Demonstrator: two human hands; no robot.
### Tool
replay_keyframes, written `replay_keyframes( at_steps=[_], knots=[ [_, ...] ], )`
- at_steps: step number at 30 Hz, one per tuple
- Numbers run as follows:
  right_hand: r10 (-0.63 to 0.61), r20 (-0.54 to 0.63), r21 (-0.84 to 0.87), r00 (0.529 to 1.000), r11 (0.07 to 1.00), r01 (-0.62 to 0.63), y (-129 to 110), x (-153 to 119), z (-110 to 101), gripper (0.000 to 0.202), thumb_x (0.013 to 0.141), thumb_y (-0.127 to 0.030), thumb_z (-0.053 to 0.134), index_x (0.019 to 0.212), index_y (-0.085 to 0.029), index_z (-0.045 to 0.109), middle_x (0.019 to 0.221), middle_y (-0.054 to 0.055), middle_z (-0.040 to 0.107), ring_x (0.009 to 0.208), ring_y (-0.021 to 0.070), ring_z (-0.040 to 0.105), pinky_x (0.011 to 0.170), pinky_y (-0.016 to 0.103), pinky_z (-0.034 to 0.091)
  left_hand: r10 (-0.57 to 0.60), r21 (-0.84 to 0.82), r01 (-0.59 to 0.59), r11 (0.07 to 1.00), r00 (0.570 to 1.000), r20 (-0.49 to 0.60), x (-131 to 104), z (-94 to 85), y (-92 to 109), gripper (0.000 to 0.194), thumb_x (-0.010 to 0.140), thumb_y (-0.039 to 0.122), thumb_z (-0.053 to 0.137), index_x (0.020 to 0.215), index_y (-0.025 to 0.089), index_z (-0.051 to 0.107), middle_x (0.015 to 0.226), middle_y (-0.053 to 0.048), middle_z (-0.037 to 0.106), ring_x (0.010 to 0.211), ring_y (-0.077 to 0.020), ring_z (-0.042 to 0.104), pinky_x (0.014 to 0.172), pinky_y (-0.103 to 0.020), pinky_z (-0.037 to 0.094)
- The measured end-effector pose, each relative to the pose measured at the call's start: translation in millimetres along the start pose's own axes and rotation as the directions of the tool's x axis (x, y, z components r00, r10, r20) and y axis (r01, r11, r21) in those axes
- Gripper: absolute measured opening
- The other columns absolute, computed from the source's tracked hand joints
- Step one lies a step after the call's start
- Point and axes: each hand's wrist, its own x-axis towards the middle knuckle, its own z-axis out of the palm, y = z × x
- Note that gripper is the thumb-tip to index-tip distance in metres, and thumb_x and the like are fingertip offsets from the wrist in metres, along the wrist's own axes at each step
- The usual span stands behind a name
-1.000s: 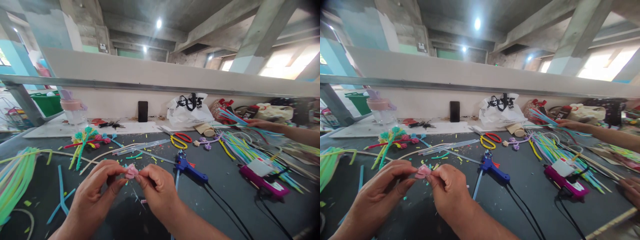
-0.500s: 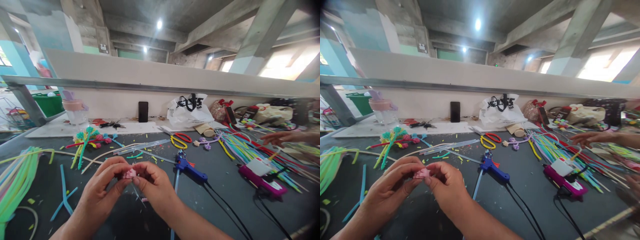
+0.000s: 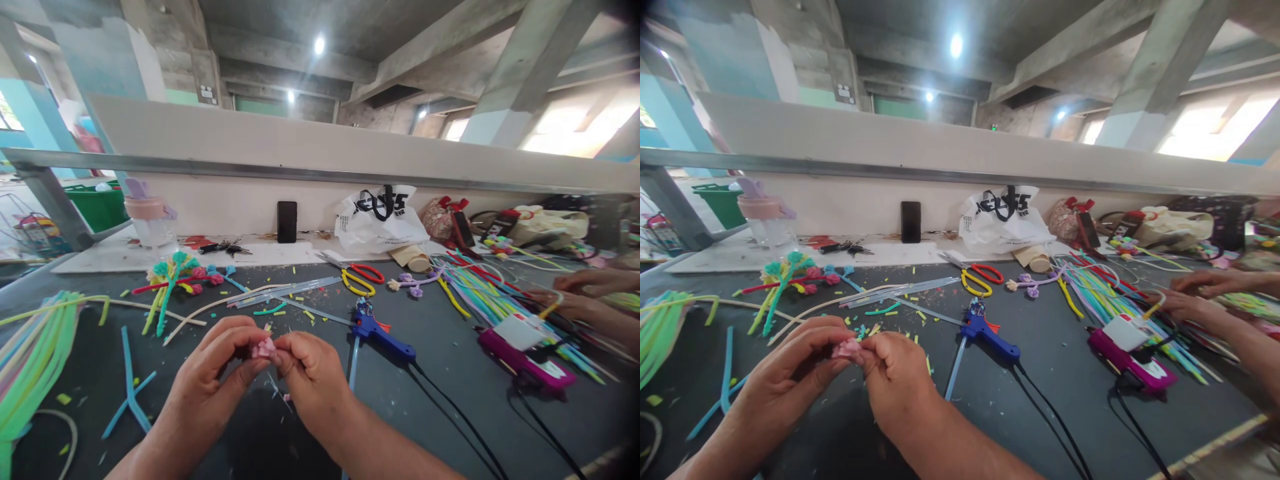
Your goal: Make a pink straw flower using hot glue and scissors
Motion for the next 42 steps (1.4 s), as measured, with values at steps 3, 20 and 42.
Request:
replay_keyframes(
  at_steps=[3, 20, 42],
  knots=[
    [0.011, -0.019, -0.044, 1.0, 0.999, -0.012, 1, 0, 0, 0.025, 0.088, -0.031, 0.051, 0.071, -0.019, 0.065, 0.06, 0.0, 0.061, 0.056, 0.0115, 0.055, 0.054, 0.021, 0.04, -0.014, 0.029, 0.014, 0.999, 1.0, -0.022, 0, -1.0, 0, 0.024, 0.082, 0.019, 0.057, 0.105, 0.027, 0.055, 0.107, -0.003, 0.053, 0.091, -0.015, 0.057, 0.076, -0.025, 0.05],
    [-0.028, -0.024, -0.124, 0.999, 0.992, 0.025, 8, -3, 3, 0.02, 0.089, -0.028, 0.05, 0.081, -0.018, 0.065, 0.07, 0.002, 0.064, 0.064, 0.0132, 0.058, 0.06, 0.022, 0.042, 0.194, 0.338, -0.172, 0.925, 0.981, -0.031, 5, -10.0, 6, 0.01, 0.08, 0.018, 0.059, 0.088, 0.025, 0.058, 0.088, 0.0, 0.058, 0.088, -0.0162, 0.055, 0.074, -0.023, 0.047],
    [-0.214, -0.064, -0.19, 0.975, 0.962, 0.198, 12, -4, 5, 0.029, 0.093, -0.032, 0.043, 0.079, -0.015, 0.062, 0.064, 0.002, 0.061, 0.06, 0.0126, 0.055, 0.057, 0.022, 0.041, 0.13, 0.22, -0.122, 0.968, 0.991, -0.022, 4, -10.7, 8, 0.01, 0.08, 0.014, 0.059, 0.08, 0.023, 0.062, 0.092, 0.0, 0.049, 0.077, -0.0104, 0.057, 0.067, -0.019, 0.046]
  ],
)
